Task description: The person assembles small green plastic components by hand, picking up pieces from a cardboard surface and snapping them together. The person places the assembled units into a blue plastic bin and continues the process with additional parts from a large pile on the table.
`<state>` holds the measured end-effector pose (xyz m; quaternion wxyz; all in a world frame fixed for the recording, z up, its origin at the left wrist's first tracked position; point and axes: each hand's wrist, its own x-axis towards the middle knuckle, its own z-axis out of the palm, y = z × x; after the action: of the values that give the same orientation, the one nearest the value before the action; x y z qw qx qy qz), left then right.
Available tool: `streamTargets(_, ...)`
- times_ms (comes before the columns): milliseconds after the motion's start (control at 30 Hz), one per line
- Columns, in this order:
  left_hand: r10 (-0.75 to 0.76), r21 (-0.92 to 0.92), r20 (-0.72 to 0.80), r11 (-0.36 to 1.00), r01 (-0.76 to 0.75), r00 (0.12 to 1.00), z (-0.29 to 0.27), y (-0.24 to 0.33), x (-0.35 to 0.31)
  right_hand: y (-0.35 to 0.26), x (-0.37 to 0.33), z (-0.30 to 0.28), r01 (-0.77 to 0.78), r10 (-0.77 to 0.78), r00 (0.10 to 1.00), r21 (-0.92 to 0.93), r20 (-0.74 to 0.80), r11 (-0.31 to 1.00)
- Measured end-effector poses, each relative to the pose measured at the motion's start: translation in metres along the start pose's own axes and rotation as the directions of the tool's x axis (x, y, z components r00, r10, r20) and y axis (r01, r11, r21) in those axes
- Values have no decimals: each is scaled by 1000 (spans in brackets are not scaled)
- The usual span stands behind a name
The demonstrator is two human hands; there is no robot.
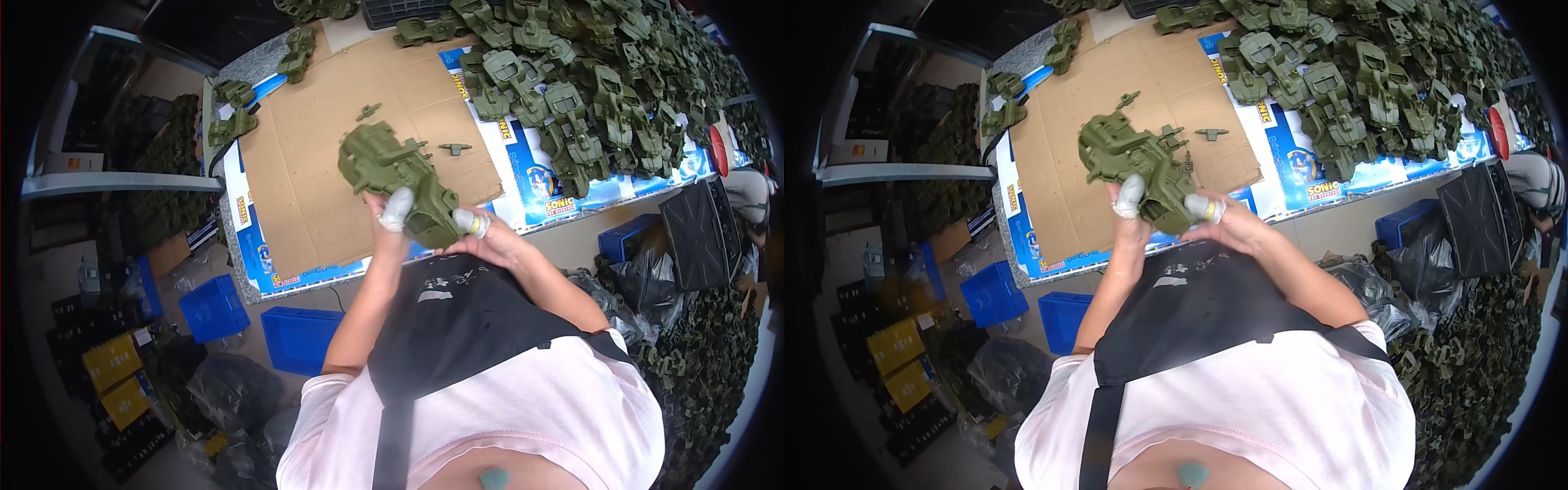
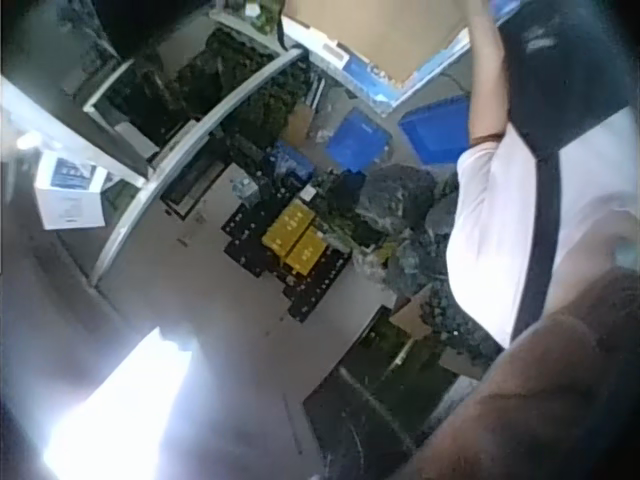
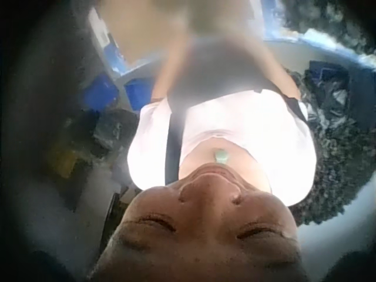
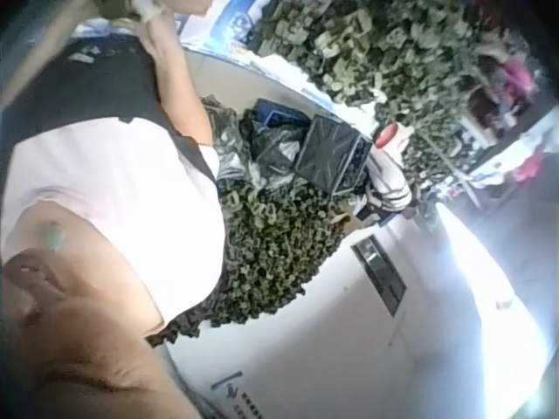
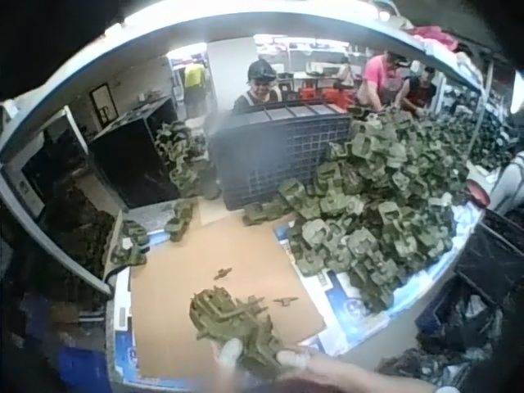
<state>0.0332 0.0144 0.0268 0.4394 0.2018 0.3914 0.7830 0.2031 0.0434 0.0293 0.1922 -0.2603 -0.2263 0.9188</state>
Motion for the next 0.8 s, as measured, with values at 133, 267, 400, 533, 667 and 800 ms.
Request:
streamTargets(133, 462, 756, 287, 429, -494, 839, 10, 47, 9, -40, -18, -14, 26, -314, 941, -897, -127, 442)
streamTargets(267, -586, 696, 575, -17, -718, 571, 51, 65, 14, -49, -25, -6, 42, -228, 973, -995, 19, 93)
streamTargets(400, -793, 791, 494, 240, -562, 357, 13, 28, 8, -39, -36, -7, 90, -77, 992, -989, 100, -120)
streamTargets(533, -834, 893, 409, 283, -350, 369, 9, 27, 9, -37, -36, -14, 145, -140, 978, -986, 155, -81)
streamTargets(667, -799, 895, 433, 327, -303, 418, 12, 28, 9, -41, -36, 1, 34, -127, 991, -999, 34, -1)
streamTargets(800, -773, 863, 449, 244, -443, 449, 5, 21, 5, -25, -31, -11, 62, -180, 983, -996, 49, 68)
